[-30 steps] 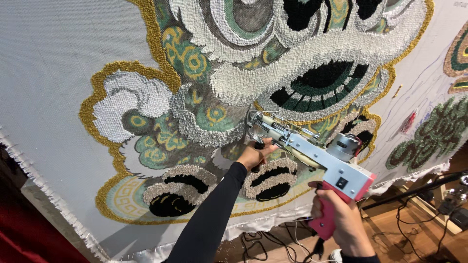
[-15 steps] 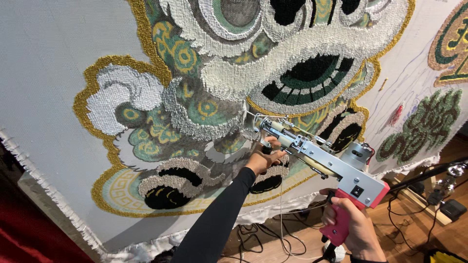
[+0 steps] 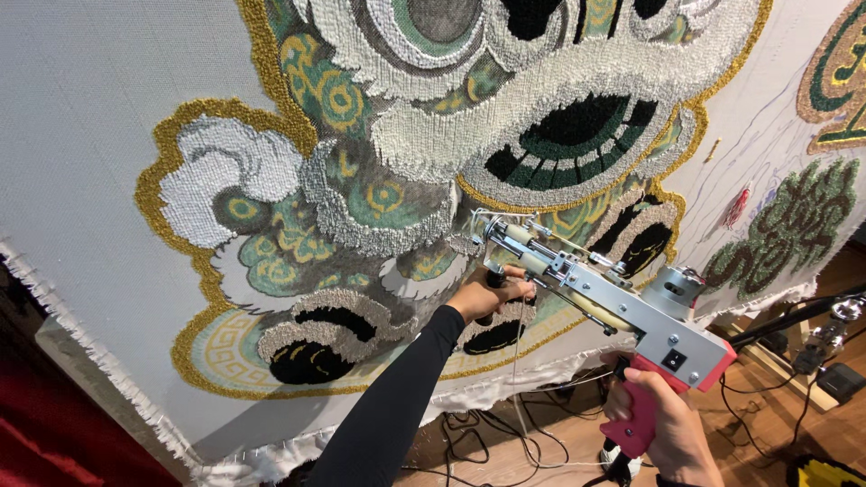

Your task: The person uses a handheld tufting gun to apply yarn loops onto a stretched canvas featuring a pre-drawn skull design. They guide the tool along the outlines of the design, filling in sections with white yarn while holding the yarn spool with their other hand.

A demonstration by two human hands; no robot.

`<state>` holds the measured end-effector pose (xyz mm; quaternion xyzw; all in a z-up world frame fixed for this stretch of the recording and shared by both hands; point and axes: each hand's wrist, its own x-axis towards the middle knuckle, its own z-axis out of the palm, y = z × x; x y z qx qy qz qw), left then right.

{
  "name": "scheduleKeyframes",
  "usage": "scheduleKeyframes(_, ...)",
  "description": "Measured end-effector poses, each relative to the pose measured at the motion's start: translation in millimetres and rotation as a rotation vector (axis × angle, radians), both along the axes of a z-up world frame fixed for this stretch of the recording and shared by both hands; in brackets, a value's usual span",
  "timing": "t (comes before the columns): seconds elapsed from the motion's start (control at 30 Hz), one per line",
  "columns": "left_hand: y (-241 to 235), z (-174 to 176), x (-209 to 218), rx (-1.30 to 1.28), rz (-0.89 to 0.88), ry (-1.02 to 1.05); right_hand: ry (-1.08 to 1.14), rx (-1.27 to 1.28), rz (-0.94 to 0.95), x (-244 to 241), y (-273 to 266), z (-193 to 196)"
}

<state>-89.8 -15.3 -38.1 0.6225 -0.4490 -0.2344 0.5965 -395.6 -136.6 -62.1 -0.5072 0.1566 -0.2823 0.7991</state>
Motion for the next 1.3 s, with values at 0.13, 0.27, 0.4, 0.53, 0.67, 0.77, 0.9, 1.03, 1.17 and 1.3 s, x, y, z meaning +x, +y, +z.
scheduleKeyframes(0.13,2.0,-19.6,4.0,0.001,-0.006,0.177,0.022,0.001,-0.016,6.8,1.5,-1.7)
scheduleKeyframes(0.27,-0.2,-35.8,14.3,0.031,0.043,0.153,0.046,0.013,-0.013,17.0,5.4,-2.2)
scheduleKeyframes(0.4,1.2,-41.4,24.4,0.042,0.055,0.104,0.070,0.014,0.013,23.0,10.9,3.3)
scheduleKeyframes(0.53,0.1,-46.9,28.9,0.024,0.095,0.076,0.088,0.017,-0.010,28.3,14.3,8.9)
scheduleKeyframes(0.67,-2.7,-52.7,37.6,-0.032,0.073,0.104,0.072,-0.011,0.028,31.1,18.2,13.4)
scheduleKeyframes(0.77,-4.3,-54.1,42.0,-0.005,0.094,0.110,0.097,0.001,0.020,35.4,18.9,17.8)
scheduleKeyframes(0.9,-1.3,-54.9,48.6,0.047,0.154,0.063,0.083,0.022,0.044,43.0,20.5,22.0)
scheduleKeyframes(1.03,-0.6,-49.9,52.8,0.081,0.176,0.043,0.086,0.032,0.058,48.0,23.0,26.6)
scheduleKeyframes(1.17,5.6,-37.0,50.4,0.071,0.142,0.102,0.098,0.003,0.062,55.0,24.3,28.0)
scheduleKeyframes(1.3,9.7,-28.7,54.6,0.026,0.127,0.183,0.090,-0.086,0.018,67.5,27.5,29.2)
